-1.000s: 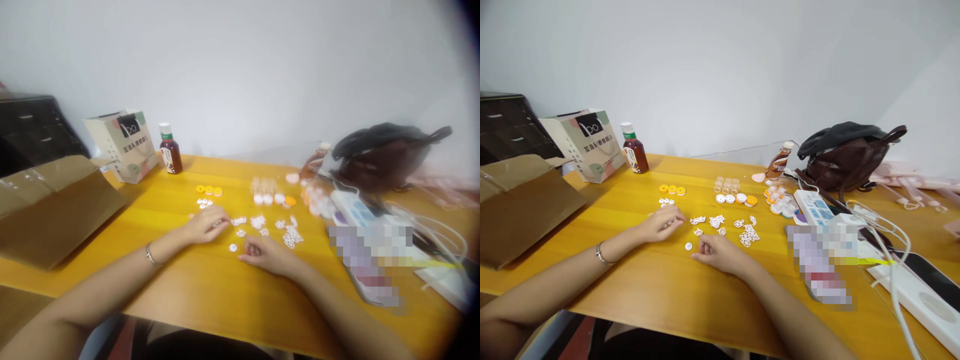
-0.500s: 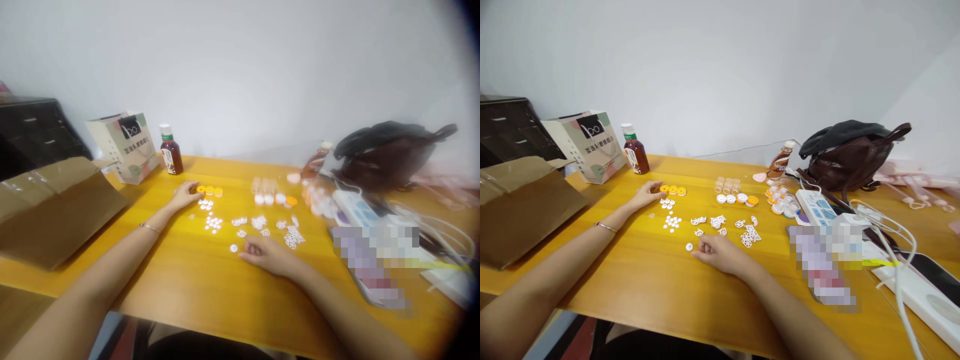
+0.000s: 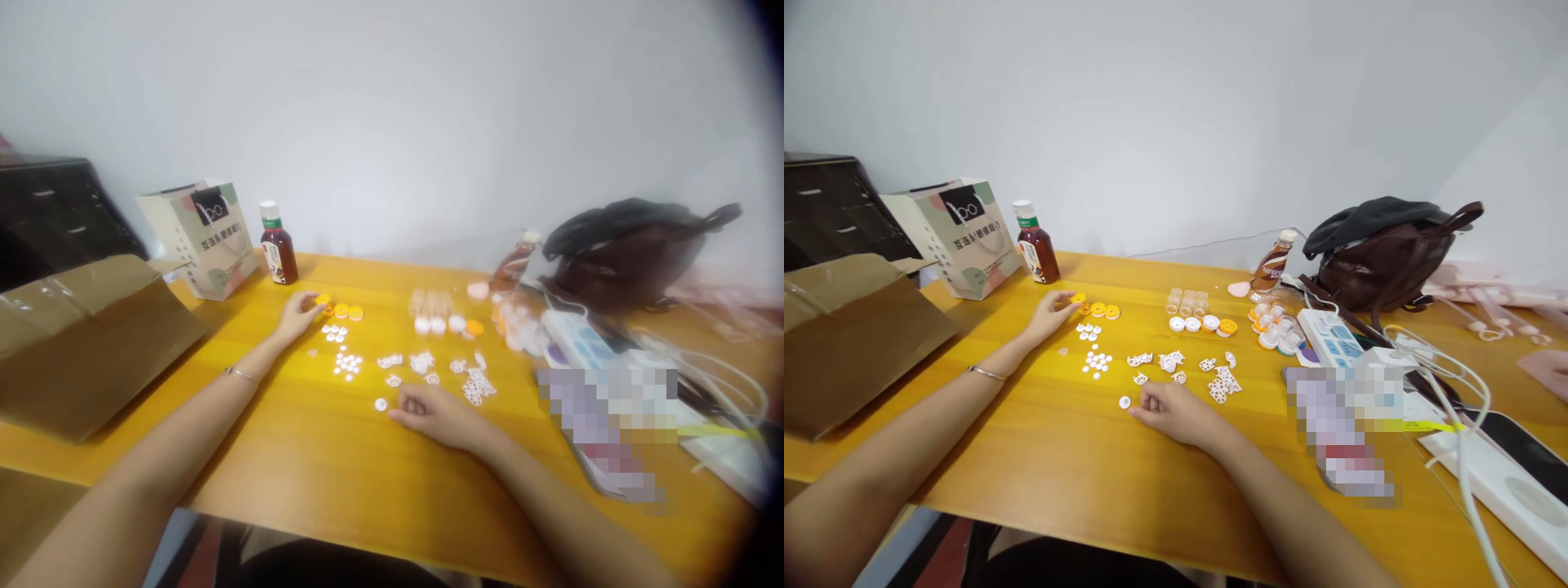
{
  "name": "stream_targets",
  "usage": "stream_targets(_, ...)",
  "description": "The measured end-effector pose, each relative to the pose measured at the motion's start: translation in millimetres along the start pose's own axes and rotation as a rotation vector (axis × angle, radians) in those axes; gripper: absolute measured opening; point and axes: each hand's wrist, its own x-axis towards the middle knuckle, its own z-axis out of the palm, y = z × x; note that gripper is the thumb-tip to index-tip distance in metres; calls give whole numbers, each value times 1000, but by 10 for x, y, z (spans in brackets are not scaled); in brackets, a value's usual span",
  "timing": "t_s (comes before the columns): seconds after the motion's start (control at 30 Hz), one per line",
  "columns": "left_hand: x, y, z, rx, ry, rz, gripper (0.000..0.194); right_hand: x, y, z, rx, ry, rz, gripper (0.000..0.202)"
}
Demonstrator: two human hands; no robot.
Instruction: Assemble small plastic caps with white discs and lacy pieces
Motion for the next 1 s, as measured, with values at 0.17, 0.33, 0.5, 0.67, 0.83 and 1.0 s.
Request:
stream_targets(0.17, -288, 412, -116, -49, 50, 105, 32, -9, 12, -6, 33, -6, -3, 25)
stream_targets(0.33, -757, 982, -116, -176, -685, 426, 32, -12, 17, -18, 43, -6, -7, 24)
stream_targets(0.5, -911, 1110, -66, -219, -842, 512, 31, 0, 55, -11, 69, -33, -25, 21)
stream_targets(0.67, -891, 1035, -33, -138, -886, 547, 29, 2, 43, -20, 55, -33, -7, 22)
stream_targets(0.83, -905, 1048, -32, -11, -876, 592, 26, -7, 22, -19, 47, -31, 3, 21)
stream_targets(1.0, -907, 1048, -37, -5, -864, 596, 33, -10, 21, -12, 41, -12, 4, 22)
